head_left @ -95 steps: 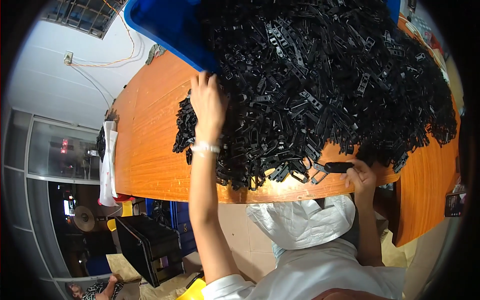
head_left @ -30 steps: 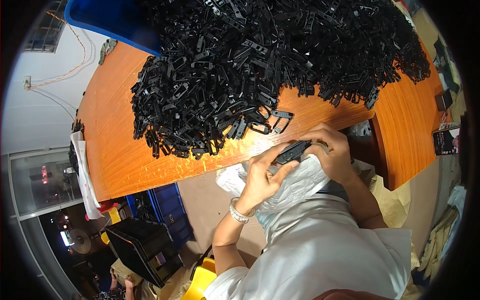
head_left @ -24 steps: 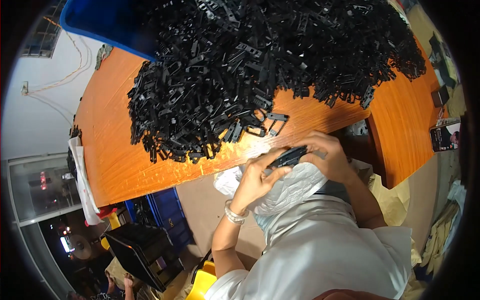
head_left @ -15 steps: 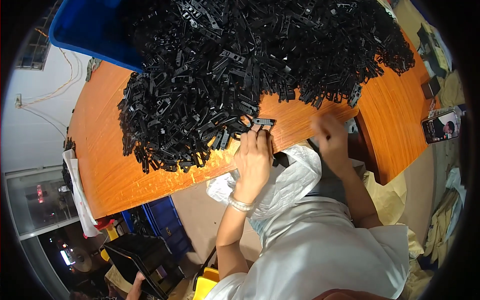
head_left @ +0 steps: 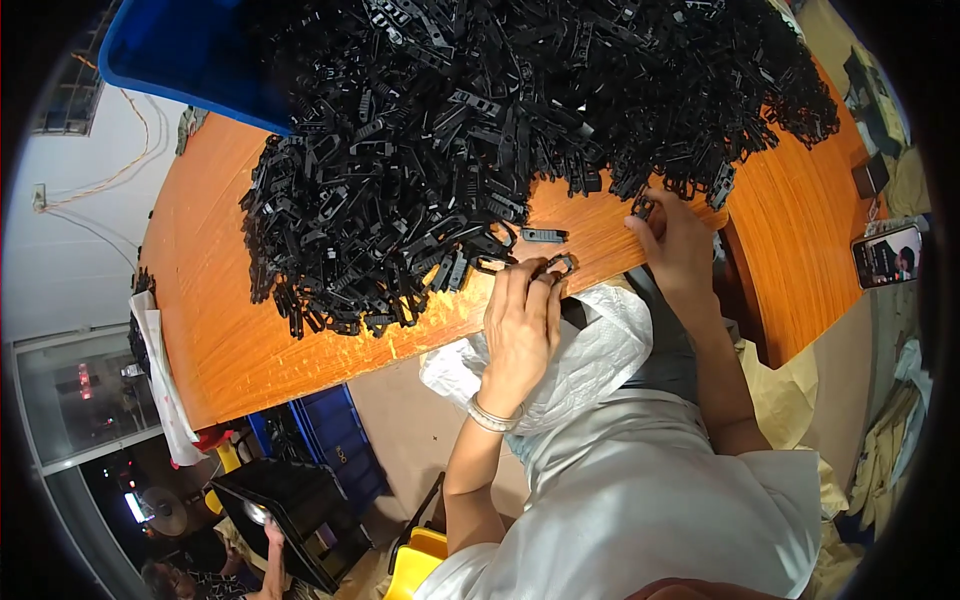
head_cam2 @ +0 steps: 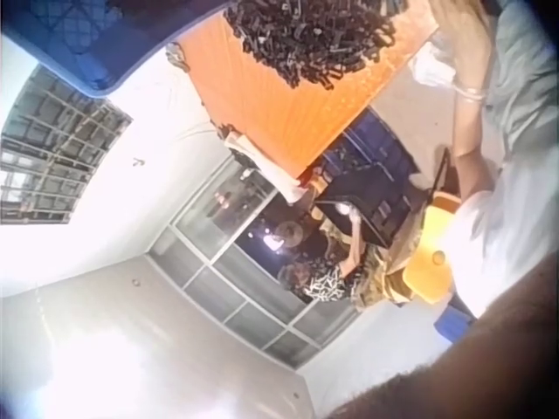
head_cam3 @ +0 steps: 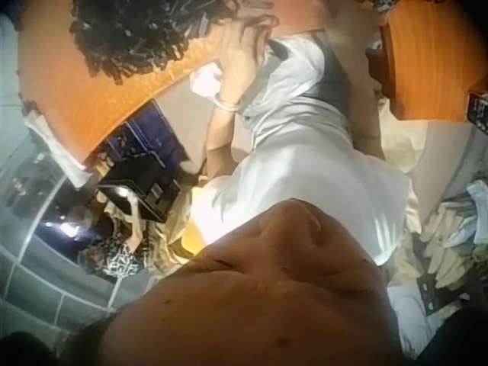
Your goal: Sorting and inspecting black plastic components at a production table.
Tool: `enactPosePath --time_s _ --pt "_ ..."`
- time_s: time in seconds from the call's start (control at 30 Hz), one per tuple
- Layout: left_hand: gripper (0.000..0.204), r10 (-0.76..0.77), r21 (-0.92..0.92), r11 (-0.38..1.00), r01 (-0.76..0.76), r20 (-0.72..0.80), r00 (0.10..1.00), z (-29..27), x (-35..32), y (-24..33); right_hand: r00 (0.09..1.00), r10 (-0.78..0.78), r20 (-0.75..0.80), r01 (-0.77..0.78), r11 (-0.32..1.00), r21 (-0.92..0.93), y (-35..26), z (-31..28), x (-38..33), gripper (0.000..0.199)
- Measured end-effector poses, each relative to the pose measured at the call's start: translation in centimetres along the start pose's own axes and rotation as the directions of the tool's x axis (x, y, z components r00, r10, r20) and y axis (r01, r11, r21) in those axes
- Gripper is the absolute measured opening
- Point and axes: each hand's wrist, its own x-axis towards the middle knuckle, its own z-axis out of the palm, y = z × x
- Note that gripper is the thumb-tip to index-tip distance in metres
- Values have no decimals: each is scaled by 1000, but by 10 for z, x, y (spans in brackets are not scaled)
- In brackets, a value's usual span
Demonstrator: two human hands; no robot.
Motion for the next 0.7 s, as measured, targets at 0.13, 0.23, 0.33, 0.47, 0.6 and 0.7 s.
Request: enactPosePath --time_s 0.13,0.23,0.33,0.47,0.6,0.7 --pt "23 -141 -220 966 136 -10 990 -1 -8 2 994 0 111 -14 992 122 -1 -3 0 23" --pt "27 -290 -394 873 287 53 956 -2 -8 1 959 57 279 -161 916 368 -5 -11 -5 16" --pt "31 -342 -554 743 377 170 924 -5 -6 2 902 66 428 -329 747 578 -18 -17 -15 8" --pt "36 -307 -710 523 471 359 881 -5 -7 4 910 -342 234 171 825 539 -36 -17 -16 8" --pt "37 -296 -773 392 499 407 864 -9 -10 6 851 -358 385 73 805 588 -40 -16 -19 20" --pt "40 -290 -788 360 500 415 862 -12 -8 6 815 -447 369 148 776 614 -33 -12 -18 26"
